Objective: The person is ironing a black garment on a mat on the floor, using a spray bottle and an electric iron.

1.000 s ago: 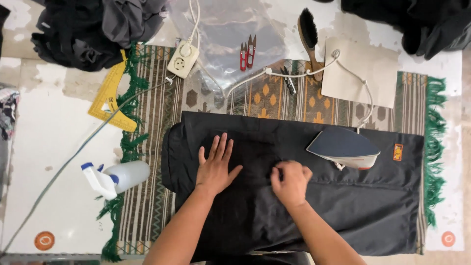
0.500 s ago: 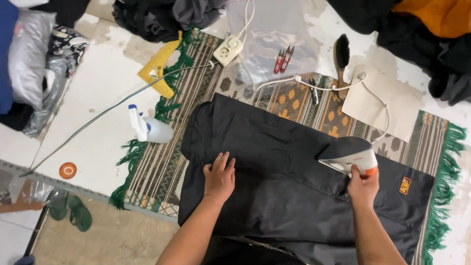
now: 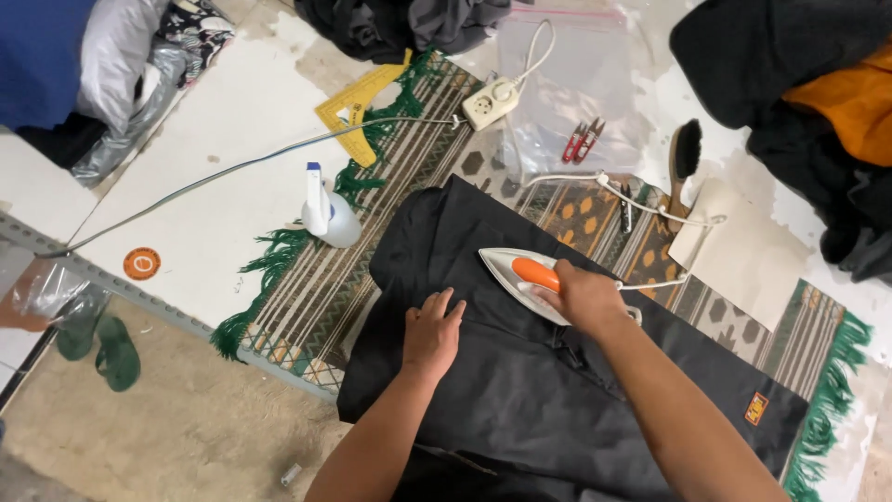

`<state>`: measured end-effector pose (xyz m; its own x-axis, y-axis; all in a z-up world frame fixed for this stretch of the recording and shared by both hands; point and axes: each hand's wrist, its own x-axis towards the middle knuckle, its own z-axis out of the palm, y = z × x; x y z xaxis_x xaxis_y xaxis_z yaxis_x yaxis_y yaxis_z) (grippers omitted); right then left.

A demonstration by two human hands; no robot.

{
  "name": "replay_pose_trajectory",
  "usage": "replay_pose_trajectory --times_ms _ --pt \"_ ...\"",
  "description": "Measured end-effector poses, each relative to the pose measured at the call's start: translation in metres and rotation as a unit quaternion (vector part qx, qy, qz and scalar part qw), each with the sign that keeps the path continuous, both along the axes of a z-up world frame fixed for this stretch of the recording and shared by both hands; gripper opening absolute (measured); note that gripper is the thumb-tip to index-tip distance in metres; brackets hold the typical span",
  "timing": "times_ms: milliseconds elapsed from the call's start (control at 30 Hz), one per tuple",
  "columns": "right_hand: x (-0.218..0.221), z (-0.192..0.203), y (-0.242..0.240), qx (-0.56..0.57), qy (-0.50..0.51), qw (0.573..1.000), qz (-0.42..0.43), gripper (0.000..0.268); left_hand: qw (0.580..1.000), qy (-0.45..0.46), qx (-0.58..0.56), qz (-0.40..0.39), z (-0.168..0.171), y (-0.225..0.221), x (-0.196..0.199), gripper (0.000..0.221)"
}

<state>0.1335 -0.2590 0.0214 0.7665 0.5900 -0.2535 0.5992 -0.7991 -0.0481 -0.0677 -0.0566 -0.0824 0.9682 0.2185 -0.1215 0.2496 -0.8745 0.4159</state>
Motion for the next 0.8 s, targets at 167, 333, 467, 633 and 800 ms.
replay_pose_trajectory --times_ms 167,333,467,633,800 --pt "0.009 -0.012 0.035 -0.091 0.028 0.994 0.046 0.06 0.999 0.031 -0.004 0.022 0.004 0.0 -0.002 0.035" --pt "0.023 -0.045 0.032 -0.115 -0.022 0.993 -0.017 0.063 0.997 0.07 0.036 0.027 0.011 0.0 -0.005 0.041" --pt "0.029 -0.059 0.028 -0.08 -0.019 0.993 -0.081 0.067 0.995 0.098 0.02 0.031 0.012 -0.001 -0.001 0.043" --pt "0.027 -0.05 0.017 0.02 -0.095 0.991 0.093 0.054 0.996 0.082 0.011 0.037 0.006 -0.001 -0.003 0.043" --pt "0.026 -0.044 0.033 0.057 -0.153 0.971 0.172 0.05 0.998 0.054 0.011 0.036 0.0 -0.001 -0.006 0.042"
